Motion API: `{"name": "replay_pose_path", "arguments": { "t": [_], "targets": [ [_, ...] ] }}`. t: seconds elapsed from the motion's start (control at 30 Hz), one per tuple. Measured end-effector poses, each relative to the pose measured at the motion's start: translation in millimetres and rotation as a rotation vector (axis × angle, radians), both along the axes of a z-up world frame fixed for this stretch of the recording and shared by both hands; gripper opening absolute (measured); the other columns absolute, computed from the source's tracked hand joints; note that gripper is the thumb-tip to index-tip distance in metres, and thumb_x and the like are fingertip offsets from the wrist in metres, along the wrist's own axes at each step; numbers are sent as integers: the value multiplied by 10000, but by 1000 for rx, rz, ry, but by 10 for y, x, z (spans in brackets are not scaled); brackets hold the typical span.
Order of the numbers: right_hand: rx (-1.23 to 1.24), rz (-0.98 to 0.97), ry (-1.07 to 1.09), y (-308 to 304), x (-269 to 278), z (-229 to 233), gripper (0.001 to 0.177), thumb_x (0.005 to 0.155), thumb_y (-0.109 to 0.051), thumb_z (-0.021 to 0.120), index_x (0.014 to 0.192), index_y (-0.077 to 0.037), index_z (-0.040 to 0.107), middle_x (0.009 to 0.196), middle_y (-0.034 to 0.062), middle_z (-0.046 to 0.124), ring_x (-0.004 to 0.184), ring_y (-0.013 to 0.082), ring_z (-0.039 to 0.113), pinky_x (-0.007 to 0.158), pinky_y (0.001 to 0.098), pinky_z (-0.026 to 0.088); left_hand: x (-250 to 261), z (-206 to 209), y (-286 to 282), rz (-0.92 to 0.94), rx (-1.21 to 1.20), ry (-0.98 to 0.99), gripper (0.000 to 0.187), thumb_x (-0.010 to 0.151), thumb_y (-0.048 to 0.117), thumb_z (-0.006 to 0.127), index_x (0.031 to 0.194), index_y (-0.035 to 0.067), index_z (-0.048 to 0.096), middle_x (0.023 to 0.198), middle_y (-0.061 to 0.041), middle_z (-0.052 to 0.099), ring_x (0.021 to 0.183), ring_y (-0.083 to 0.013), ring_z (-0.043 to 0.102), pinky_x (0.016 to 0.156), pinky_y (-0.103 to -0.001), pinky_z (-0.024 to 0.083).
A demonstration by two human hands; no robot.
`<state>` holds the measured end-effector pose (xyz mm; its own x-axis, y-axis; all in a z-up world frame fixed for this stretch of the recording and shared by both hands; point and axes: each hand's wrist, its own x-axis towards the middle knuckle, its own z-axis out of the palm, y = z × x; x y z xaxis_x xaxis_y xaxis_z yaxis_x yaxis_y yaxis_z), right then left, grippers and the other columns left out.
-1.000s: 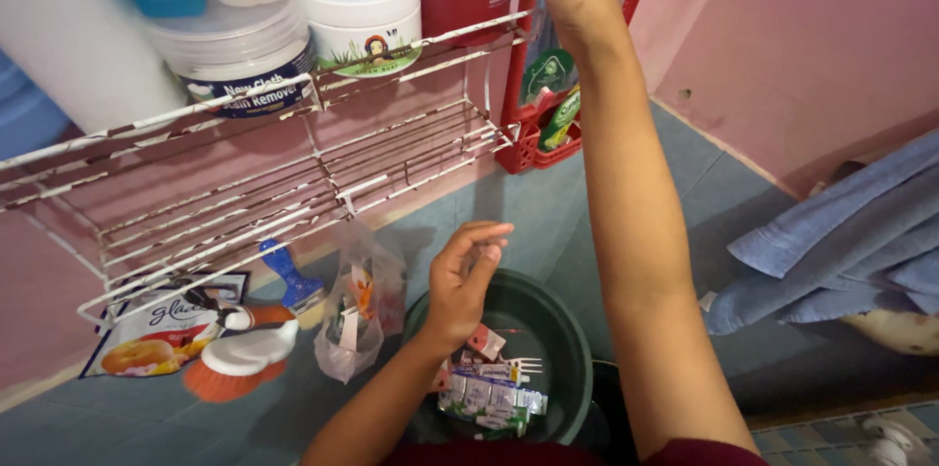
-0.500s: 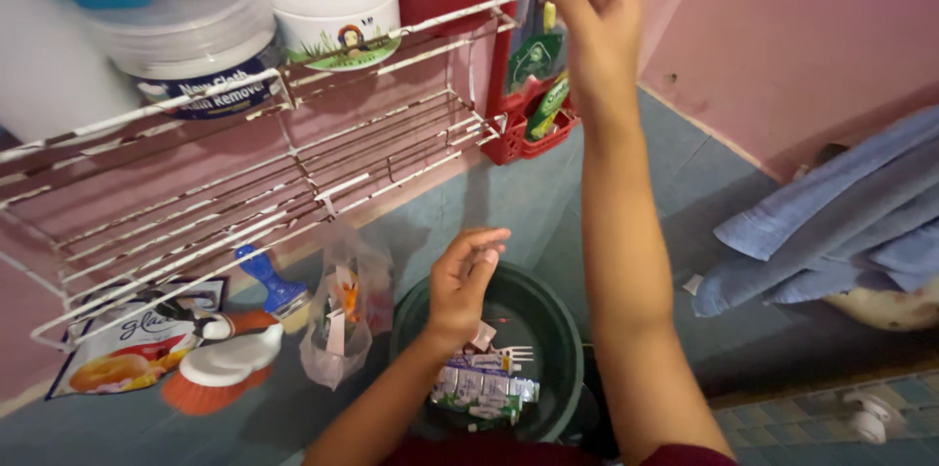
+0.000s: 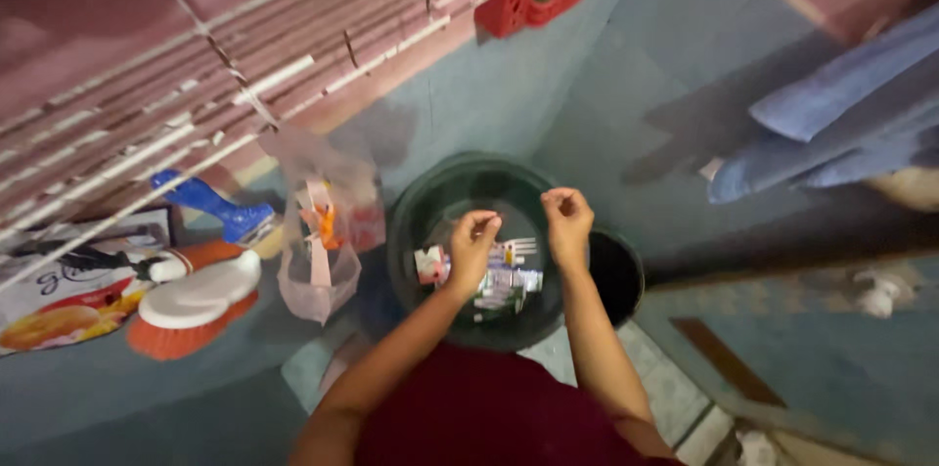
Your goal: The person organizes bathroom supplies by picking up various items from a green basin and placing them onto a wall-mounted metal rack. Items handled include tubes, boxes, sachets, a comb, and a hair clip, which are arranged on the rack and in a hanging plastic bag.
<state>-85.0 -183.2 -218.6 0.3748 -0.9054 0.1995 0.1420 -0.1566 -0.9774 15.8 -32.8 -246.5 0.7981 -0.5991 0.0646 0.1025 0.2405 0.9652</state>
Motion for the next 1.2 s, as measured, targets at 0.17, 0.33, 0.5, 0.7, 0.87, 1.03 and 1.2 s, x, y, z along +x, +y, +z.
{"name": "replay_pose_path", "arguments": {
  "t": [0.17,0.33,0.5,0.7,0.87,1.03,1.2],
  "targets": [
    [16,-3,200,73,-259,-862,79,964,-76,704,923,-11,723,859,34,718,796,82,641,742,243,517,145,-774,207,89,95,-164,97,949,87,719,912,16,664,831,-14,645,760,-88,598,698,-255,490],
    [-80,-111,571,233,-361,-1244,149,911,-154,721,914,-7,749,813,100,751,739,141,702,706,306,544,273,-1339,463,174,246,-128,231,1010,164,699,856,-6,679,748,-37,664,709,-109,575,668,-281,468],
    [-18,6,676,469,-230,-1382,161,857,-171,728,888,-20,773,789,132,757,729,221,731,687,347,559,357,-1487,753,103,235,62,322,1056,300,524,1061,43,717,904,-34,755,768,-117,662,718,-263,524],
    [-217,218,815,561,175,-1529,339,747,-195,780,1026,-8,729,947,197,737,872,351,719,774,427,563,433,-1504,961,82,336,144,350,1049,317,536,1122,41,739,937,-61,744,796,-130,650,693,-274,513],
    [-400,337,1246,475,585,-1632,501,816,-320,820,1218,-69,656,1287,164,653,1227,360,587,1057,461,481,464,-1576,952,94,307,151,343,1041,344,522,1145,80,715,986,-16,740,831,-93,659,697,-254,527],
    [-322,369,1378,447,800,-1755,989,758,-530,850,1490,-73,367,1420,142,513,1315,343,482,1049,506,433,407,-1754,926,172,317,187,358,1060,338,549,1144,48,740,952,-63,731,795,-111,644,679,-268,520],
    [-369,376,1285,389,825,-1842,997,686,-585,878,1441,-122,422,1464,108,487,1341,298,468,1050,577,376,292,-1797,982,171,228,200,354,1036,326,543,1175,47,708,997,-52,755,812,-102,648,708,-251,535]
  ]
}}
